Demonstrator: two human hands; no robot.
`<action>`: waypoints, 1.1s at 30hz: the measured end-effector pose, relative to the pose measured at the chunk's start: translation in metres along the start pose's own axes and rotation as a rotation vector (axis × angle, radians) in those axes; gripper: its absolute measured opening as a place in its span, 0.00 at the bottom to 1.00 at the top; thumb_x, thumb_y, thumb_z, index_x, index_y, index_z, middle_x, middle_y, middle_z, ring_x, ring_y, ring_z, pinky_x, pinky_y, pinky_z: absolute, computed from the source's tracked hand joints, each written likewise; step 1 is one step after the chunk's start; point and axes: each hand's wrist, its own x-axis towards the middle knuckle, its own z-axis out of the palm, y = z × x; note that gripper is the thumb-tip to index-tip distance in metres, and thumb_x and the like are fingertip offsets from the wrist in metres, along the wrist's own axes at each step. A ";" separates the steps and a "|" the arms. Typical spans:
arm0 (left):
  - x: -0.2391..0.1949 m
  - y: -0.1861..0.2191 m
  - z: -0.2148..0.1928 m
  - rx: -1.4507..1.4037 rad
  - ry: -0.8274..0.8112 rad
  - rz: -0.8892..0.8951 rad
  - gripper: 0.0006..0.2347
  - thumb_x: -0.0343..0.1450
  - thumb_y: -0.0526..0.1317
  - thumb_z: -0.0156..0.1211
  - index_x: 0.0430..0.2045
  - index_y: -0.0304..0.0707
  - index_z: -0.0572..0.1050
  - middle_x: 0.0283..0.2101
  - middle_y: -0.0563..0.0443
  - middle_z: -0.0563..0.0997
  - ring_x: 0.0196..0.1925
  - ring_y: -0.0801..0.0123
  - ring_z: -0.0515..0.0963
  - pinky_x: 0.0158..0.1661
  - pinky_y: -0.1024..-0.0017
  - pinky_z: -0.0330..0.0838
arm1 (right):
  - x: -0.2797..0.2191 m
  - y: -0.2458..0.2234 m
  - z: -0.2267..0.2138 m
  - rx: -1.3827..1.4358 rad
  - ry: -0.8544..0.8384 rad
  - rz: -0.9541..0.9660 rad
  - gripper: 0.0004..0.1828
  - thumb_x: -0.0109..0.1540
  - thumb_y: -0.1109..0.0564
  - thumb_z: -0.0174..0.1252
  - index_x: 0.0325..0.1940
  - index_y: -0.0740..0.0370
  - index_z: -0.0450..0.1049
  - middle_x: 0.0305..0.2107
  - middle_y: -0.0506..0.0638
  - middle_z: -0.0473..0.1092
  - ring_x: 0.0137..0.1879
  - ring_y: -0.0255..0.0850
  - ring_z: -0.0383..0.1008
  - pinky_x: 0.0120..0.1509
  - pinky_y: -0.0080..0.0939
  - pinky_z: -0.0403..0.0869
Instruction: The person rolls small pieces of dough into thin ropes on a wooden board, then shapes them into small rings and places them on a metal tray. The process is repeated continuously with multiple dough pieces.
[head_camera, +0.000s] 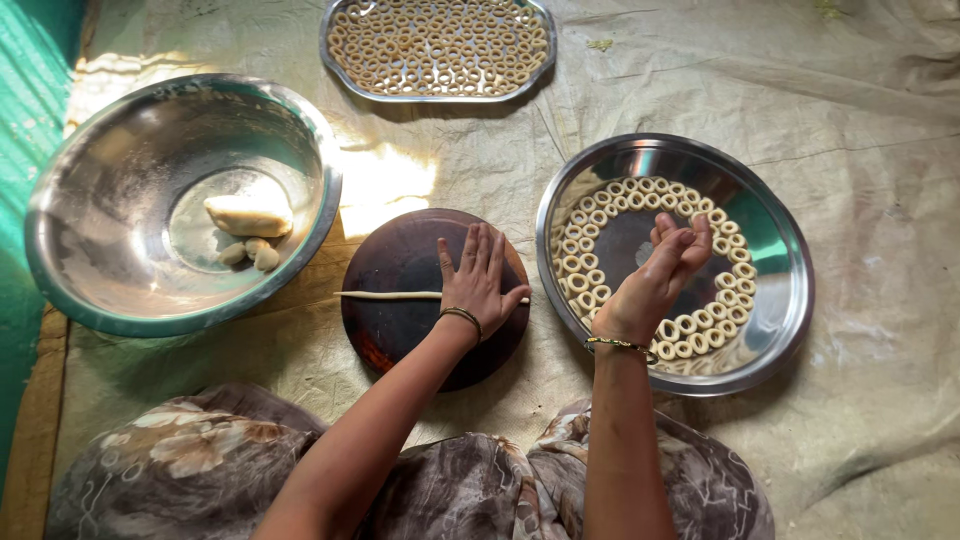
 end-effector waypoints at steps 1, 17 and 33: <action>-0.001 -0.001 -0.001 -0.036 0.048 -0.025 0.42 0.69 0.71 0.17 0.73 0.40 0.38 0.76 0.44 0.29 0.77 0.60 0.23 0.65 0.36 0.13 | -0.001 0.003 0.000 -0.011 -0.008 0.003 0.29 0.75 0.41 0.34 0.74 0.60 0.50 0.64 0.60 0.63 0.72 0.44 0.64 0.81 0.43 0.59; -0.118 -0.215 0.034 -0.393 0.349 -0.388 0.22 0.66 0.36 0.66 0.56 0.36 0.74 0.60 0.39 0.76 0.61 0.48 0.73 0.60 0.58 0.65 | -0.082 0.063 0.056 -0.703 -0.658 -0.150 0.14 0.65 0.50 0.58 0.50 0.60 0.75 0.47 0.55 0.73 0.57 0.49 0.72 0.65 0.48 0.68; -0.103 -0.174 -0.018 -0.529 0.415 -0.506 0.04 0.65 0.38 0.70 0.28 0.41 0.81 0.35 0.49 0.81 0.45 0.57 0.79 0.46 0.61 0.73 | -0.122 0.084 0.058 -1.040 -0.968 -0.143 0.18 0.62 0.48 0.60 0.53 0.57 0.75 0.58 0.58 0.65 0.70 0.53 0.59 0.69 0.58 0.62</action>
